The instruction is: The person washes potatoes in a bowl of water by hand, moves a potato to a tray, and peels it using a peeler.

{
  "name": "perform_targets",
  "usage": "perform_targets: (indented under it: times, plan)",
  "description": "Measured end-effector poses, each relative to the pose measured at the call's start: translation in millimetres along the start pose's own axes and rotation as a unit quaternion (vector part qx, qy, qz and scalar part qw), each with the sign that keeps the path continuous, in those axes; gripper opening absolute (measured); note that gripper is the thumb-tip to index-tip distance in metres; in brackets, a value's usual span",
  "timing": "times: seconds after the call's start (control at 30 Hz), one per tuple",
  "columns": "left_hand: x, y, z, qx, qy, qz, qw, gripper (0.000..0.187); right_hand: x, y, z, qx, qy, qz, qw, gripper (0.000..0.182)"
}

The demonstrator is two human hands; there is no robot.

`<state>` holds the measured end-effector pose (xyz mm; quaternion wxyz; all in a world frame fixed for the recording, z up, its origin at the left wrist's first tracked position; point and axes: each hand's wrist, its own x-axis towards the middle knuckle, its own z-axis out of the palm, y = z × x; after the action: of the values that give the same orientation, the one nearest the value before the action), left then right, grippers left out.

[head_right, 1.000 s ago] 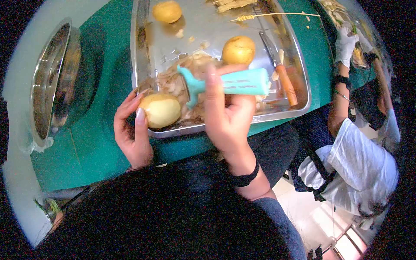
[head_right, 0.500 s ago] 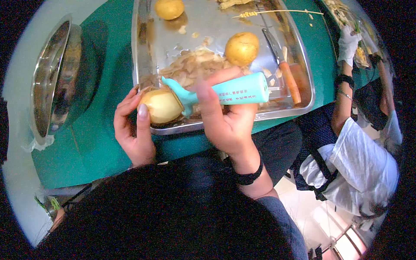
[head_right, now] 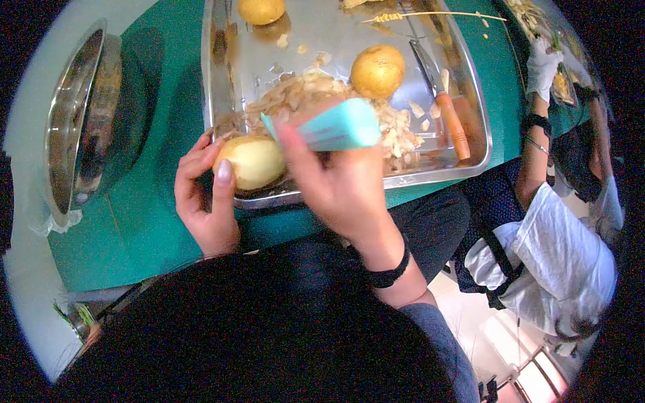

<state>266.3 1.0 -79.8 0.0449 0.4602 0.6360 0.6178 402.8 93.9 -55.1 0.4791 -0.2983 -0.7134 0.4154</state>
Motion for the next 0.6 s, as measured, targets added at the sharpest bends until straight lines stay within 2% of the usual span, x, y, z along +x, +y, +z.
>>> perform_targets:
  times: [0.03,0.1,0.17,0.2,0.27,0.4,0.5,0.6]
  plan:
    - [-0.3,-0.2,-0.3,0.005,-0.007,0.006,1.000,0.017,4.5,3.1,4.9,-0.041,0.000,-0.060,0.997,0.012]
    - [-0.6,-0.4,0.3,-0.001,0.002,-0.007,1.000,0.018,6.4,4.3,6.0,-0.052,0.023,-0.056,0.997,0.012]
    - [-0.5,-0.4,0.0,-0.003,0.008,-0.017,1.000,0.017,5.9,-0.1,4.4,0.011,0.066,0.070,0.995,0.012]
    - [-1.0,-0.2,-0.4,-0.002,0.007,-0.021,1.000,0.017,5.7,-5.2,4.5,0.036,0.083,0.103,0.991,0.013]
    - [-1.2,1.1,-0.9,0.007,0.004,-0.028,1.000,0.016,6.1,1.6,4.8,0.027,0.107,0.048,0.993,0.015]
    - [-0.9,4.6,-2.1,0.018,-0.008,-0.044,0.999,0.020,2.6,-2.0,4.3,0.081,0.161,0.050,0.982,0.017]
    - [-1.0,5.1,-2.8,0.008,-0.014,-0.053,0.998,0.025,0.2,-3.2,-0.2,0.068,0.099,0.079,0.990,0.019]
    - [2.1,5.3,-3.5,0.004,-0.026,-0.044,0.999,0.027,2.2,-6.7,-0.2,0.107,0.112,0.070,0.985,0.020]
